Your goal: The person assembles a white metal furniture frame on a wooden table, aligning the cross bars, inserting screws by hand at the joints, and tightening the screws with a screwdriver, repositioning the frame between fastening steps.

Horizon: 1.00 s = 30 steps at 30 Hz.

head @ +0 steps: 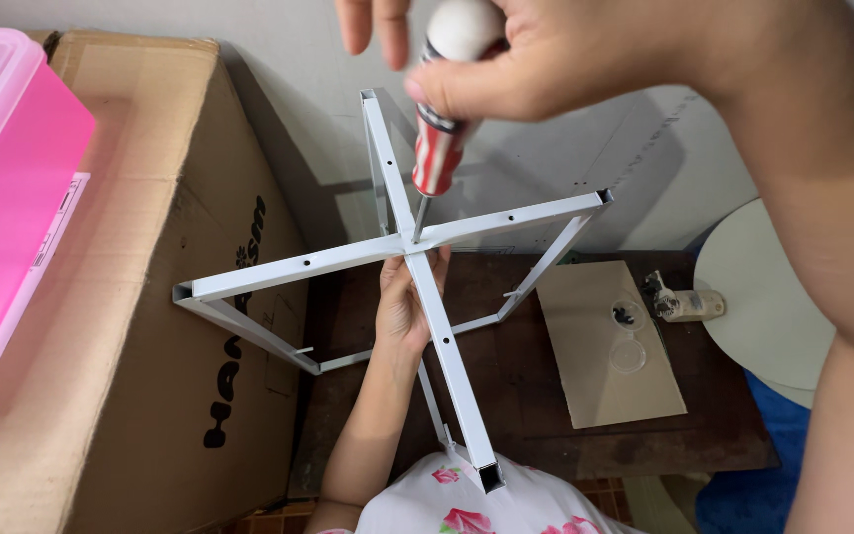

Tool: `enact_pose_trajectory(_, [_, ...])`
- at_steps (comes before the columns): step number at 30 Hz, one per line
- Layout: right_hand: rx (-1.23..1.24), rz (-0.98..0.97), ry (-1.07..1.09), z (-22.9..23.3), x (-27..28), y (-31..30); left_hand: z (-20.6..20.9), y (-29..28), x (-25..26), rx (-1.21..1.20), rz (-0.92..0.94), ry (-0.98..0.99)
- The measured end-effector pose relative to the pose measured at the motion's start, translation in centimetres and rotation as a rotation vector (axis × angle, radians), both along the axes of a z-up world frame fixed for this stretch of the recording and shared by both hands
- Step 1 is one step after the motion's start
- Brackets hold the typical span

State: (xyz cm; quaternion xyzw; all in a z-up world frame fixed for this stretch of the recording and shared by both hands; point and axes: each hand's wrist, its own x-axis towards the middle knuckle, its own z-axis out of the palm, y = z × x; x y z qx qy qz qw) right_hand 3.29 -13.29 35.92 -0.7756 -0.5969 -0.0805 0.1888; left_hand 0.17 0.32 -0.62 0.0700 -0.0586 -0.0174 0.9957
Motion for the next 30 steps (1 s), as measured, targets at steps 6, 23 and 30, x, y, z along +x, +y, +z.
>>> enact_pose_trajectory(6, [0.018,0.074,-0.161,-1.3,1.3,-0.1,0.2,0.0,0.0,0.015,0.001,0.039])
enact_pose_trajectory(23, [-0.022,-0.027,-0.322,-1.1,0.2,0.3,0.4,0.1,-0.1,0.01,0.005,0.023])
enact_pose_trajectory(30, [-0.042,-0.02,-0.132,-0.4,-0.8,0.3,0.5,0.1,-0.2,0.015,0.008,0.046])
